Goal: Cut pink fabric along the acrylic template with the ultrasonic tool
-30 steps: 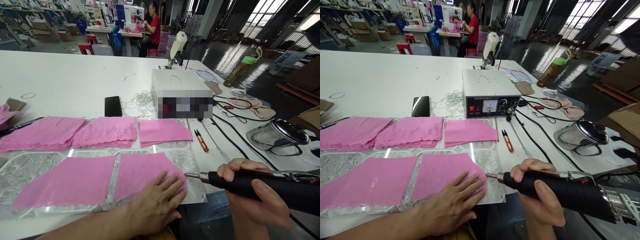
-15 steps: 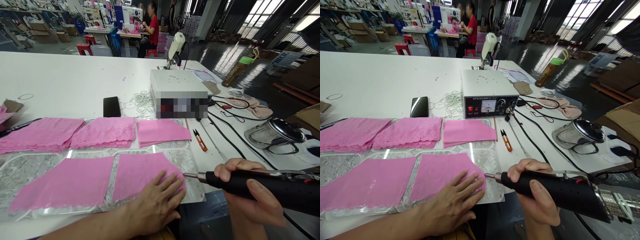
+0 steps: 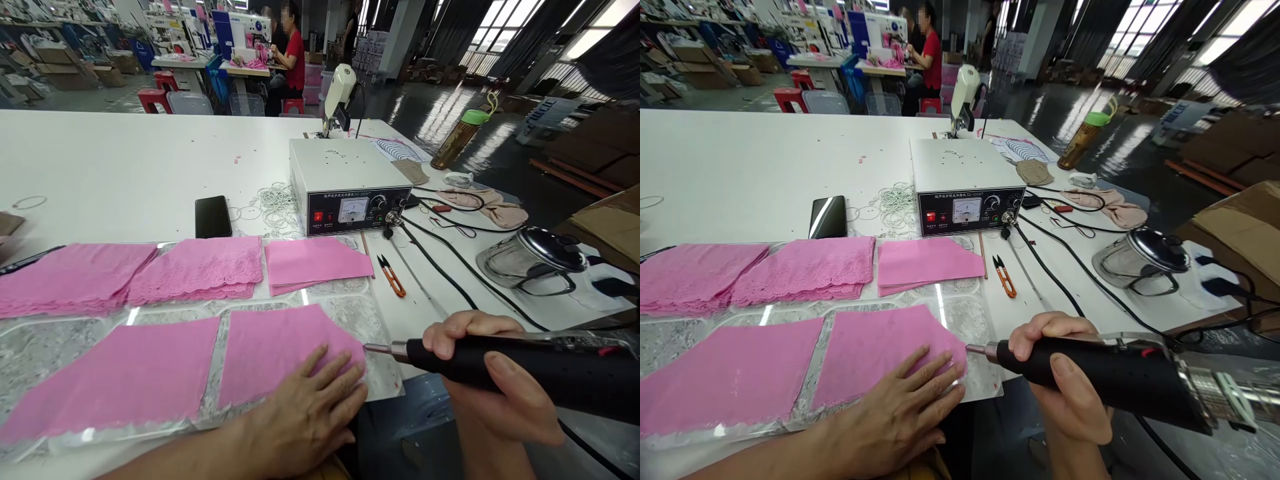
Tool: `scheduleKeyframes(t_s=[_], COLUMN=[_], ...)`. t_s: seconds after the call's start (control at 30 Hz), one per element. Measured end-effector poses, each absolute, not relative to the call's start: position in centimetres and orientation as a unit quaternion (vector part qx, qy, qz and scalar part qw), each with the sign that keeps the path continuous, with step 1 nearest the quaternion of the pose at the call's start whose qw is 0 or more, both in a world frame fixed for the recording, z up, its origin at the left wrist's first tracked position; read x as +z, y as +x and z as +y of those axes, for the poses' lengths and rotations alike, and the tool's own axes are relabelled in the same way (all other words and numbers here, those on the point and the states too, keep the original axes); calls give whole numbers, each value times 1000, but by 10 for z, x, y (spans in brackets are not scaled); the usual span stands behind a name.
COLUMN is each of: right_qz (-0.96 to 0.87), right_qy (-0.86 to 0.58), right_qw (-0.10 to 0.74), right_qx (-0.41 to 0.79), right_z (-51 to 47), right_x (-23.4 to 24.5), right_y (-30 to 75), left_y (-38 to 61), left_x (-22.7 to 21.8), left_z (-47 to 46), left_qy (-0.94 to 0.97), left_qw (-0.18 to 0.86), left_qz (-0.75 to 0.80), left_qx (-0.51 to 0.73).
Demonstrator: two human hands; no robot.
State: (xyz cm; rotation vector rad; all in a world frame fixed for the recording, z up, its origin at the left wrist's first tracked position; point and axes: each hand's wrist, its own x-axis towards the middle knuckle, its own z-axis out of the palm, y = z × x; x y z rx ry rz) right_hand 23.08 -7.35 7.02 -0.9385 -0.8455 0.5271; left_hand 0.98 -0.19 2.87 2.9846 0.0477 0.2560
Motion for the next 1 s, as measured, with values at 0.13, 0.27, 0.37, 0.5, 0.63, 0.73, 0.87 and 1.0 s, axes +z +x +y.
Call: scheduleKeyframes(t_s=[0.13,0.27,0.37,0.5,0.63,0.73,0.87,1.0], right_qz=[-388,-389,-392,-393,-391,-398,-412,-426], right_qy=[-435,-430,-429,-434,-437,-435,-441,-454], right_qw=[771,769,770,770,767,764,755,742], right_qx=[255,268,262,255,260,262,256,250], right_z=[-82,-85,-83,-81,-82,-83,-83,-84], right_x=[71,69,68,68,68,67,68,70], right_y=[230,229,228,226,226,227,227,226], left_y=[10,10,10,10,10,10,10,9], left_x=[27,24,24,24,23,24,24,26], left_z=[-3,-3,-4,-4,-4,-4,-4,-4], left_qy=[992,992,992,992,991,991,991,991], left_qw=[84,81,81,81,78,79,71,62], left_qz=[16,16,17,20,22,21,19,19], left_qx=[90,95,98,95,108,106,112,120])
